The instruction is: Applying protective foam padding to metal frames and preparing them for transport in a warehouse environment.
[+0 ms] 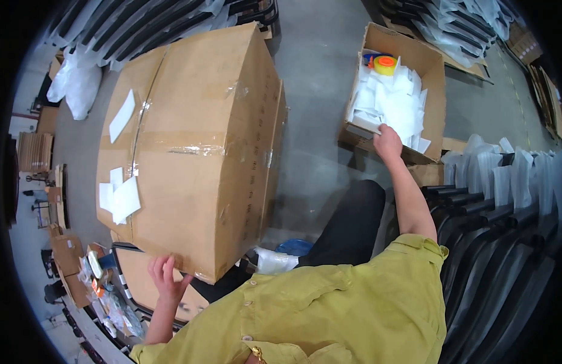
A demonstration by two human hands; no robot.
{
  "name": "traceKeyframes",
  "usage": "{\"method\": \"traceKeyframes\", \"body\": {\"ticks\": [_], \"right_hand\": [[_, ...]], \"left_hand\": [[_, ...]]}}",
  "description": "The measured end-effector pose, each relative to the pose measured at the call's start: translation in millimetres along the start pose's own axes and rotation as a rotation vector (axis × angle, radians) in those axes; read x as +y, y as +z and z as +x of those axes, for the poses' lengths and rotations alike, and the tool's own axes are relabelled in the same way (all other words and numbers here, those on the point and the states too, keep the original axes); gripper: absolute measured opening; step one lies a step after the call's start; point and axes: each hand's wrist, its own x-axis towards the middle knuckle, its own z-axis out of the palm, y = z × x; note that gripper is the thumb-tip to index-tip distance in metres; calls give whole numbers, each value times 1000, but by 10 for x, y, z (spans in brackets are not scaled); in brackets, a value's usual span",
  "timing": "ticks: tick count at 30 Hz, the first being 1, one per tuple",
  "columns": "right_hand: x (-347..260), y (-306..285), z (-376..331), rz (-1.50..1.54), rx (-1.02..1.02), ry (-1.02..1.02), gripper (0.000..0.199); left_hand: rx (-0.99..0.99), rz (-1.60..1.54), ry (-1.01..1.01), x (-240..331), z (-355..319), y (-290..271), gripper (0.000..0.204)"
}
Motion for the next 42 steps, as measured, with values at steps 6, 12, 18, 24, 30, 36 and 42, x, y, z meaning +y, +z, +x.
{"method": "traceKeyframes", "body": {"ticks": [6, 12, 18, 24, 30, 36, 42], "right_hand": [[-66, 298, 119, -4, 39, -274, 39], [-333, 770, 493, -117, -137, -334, 40], [126, 1347, 734, 93, -249, -25, 34], [-141, 1531, 462, 320, -322, -332, 34], [-189, 1889, -370, 174, -139, -473, 34], [-867, 2095, -916, -58, -23, -560, 34], [-1327, 1021, -1033, -87, -298, -407, 25]], "left_hand": [[-224, -5, 156, 223, 661, 170, 54], [-48, -12, 137, 797, 1290, 407, 49], [59, -131, -12, 1416, 1672, 512, 41], [180, -200, 35, 1417, 1635, 432, 39], [61, -896, 116, 889, 1589, 61, 55], [104, -1676, 53, 179, 1273, -1568, 25], [189, -1672, 99, 285, 562, -1462, 24]]}}
